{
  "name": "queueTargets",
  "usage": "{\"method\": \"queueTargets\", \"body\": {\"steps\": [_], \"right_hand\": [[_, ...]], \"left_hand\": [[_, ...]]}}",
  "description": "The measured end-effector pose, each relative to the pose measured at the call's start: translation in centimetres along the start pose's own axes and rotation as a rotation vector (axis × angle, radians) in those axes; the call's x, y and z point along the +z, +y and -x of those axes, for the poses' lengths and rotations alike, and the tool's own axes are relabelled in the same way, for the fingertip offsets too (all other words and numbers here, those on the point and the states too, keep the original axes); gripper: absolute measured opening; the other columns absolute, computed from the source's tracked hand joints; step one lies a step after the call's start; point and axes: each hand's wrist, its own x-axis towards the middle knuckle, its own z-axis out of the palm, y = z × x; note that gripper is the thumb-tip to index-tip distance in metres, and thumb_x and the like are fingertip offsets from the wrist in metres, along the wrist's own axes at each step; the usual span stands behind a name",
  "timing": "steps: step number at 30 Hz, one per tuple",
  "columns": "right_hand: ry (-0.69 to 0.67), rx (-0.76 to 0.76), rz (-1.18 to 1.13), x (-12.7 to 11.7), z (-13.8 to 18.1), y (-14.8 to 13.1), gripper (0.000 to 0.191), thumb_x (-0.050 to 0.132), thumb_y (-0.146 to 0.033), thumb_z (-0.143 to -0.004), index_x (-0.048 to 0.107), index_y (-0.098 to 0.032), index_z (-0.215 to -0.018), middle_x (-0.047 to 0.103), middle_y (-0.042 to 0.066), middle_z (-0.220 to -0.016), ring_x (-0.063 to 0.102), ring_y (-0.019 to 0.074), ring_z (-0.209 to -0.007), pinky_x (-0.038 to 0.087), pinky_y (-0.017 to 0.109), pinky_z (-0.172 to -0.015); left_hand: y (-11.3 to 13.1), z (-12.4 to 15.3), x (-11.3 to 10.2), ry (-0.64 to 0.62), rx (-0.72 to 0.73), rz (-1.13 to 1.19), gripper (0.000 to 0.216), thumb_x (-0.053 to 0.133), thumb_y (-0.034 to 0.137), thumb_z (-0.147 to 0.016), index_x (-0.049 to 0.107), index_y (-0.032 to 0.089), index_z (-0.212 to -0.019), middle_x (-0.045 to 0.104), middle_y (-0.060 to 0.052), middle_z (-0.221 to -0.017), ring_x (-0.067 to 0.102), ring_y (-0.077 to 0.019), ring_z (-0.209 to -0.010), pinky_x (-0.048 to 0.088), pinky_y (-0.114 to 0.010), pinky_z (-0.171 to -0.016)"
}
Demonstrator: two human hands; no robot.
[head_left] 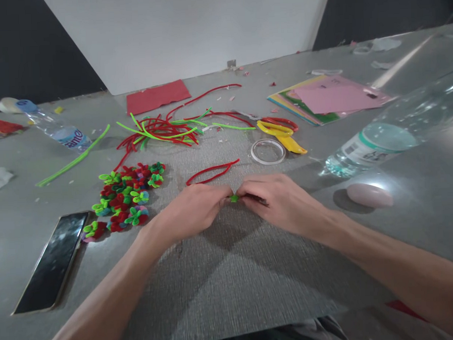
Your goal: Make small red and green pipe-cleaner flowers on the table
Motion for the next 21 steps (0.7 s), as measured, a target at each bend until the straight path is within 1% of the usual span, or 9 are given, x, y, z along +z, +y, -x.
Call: {"method": "queueTargets", "body": {"steps": [6,10,12,15,17,19,21], "right_hand": [[0.014,-0.029,0.063,0.2,0.3,-0.1,0.022,0.052,-0.014,-0.102,0.066,-0.017,-0.085,0.062,0.003,-0.080,0.054,0.0163,-0.072,0.035,0.031,-0.067],[0.022,-0.026,0.088,0.2,0.3,0.0,0.023,0.051,-0.015,-0.103,0.066,-0.017,-0.087,0.065,0.004,-0.082,0.055,0.0163,-0.072,0.034,0.031,-0.065],[0.028,0.010,0.054,0.1,0.2,0.2,0.020,0.054,-0.016,-0.103,0.068,-0.017,-0.088,0.067,0.004,-0.083,0.057,0.0168,-0.074,0.035,0.031,-0.067],[0.049,0.080,-0.036,-0.1,-0.1,0.9,0.016,0.058,-0.017,-0.102,0.070,-0.019,-0.093,0.070,0.002,-0.084,0.059,0.0162,-0.076,0.037,0.030,-0.069],[0.061,0.108,-0.075,-0.2,-0.3,1.2,0.015,0.057,-0.018,-0.102,0.070,-0.019,-0.094,0.070,0.001,-0.083,0.058,0.0151,-0.074,0.037,0.029,-0.069],[0.065,0.119,-0.093,-0.2,-0.4,1.4,0.017,0.056,-0.019,-0.103,0.070,-0.019,-0.093,0.068,0.000,-0.081,0.056,0.0144,-0.072,0.037,0.028,-0.068],[0.063,0.118,-0.098,-0.2,-0.4,1.4,0.017,0.056,-0.019,-0.102,0.069,-0.019,-0.092,0.067,0.000,-0.080,0.056,0.0142,-0.071,0.037,0.028,-0.067]], "left_hand": [[0.1,-0.2,-0.1,0.014,0.002,0.098,0.026,0.043,0.011,-0.102,0.060,0.017,-0.084,0.066,-0.002,-0.077,0.061,-0.0159,-0.070,0.040,-0.027,-0.065],[0.3,-0.3,-0.1,0.019,-0.017,0.092,0.027,0.044,0.012,-0.104,0.062,0.017,-0.084,0.068,-0.002,-0.077,0.063,-0.0160,-0.071,0.043,-0.027,-0.066],[0.1,-0.3,0.0,0.037,-0.020,0.068,0.026,0.044,0.015,-0.106,0.064,0.017,-0.090,0.072,-0.003,-0.084,0.068,-0.0171,-0.077,0.046,-0.027,-0.069],[-0.5,-0.2,0.4,0.104,-0.004,0.027,0.017,0.051,0.023,-0.107,0.067,0.018,-0.110,0.077,-0.005,-0.103,0.073,-0.0206,-0.093,0.052,-0.029,-0.079],[-0.9,-0.1,0.9,0.162,-0.012,-0.022,0.021,0.057,0.028,-0.105,0.065,0.020,-0.122,0.077,-0.006,-0.112,0.074,-0.0225,-0.099,0.054,-0.030,-0.082],[-1.1,0.1,1.3,0.222,-0.026,-0.079,0.023,0.059,0.029,-0.104,0.066,0.020,-0.125,0.077,-0.007,-0.113,0.075,-0.0224,-0.097,0.056,-0.030,-0.080],[-1.1,0.2,1.5,0.268,-0.021,-0.112,0.021,0.056,0.030,-0.106,0.068,0.021,-0.120,0.078,-0.006,-0.109,0.075,-0.0204,-0.094,0.056,-0.027,-0.076]]}}
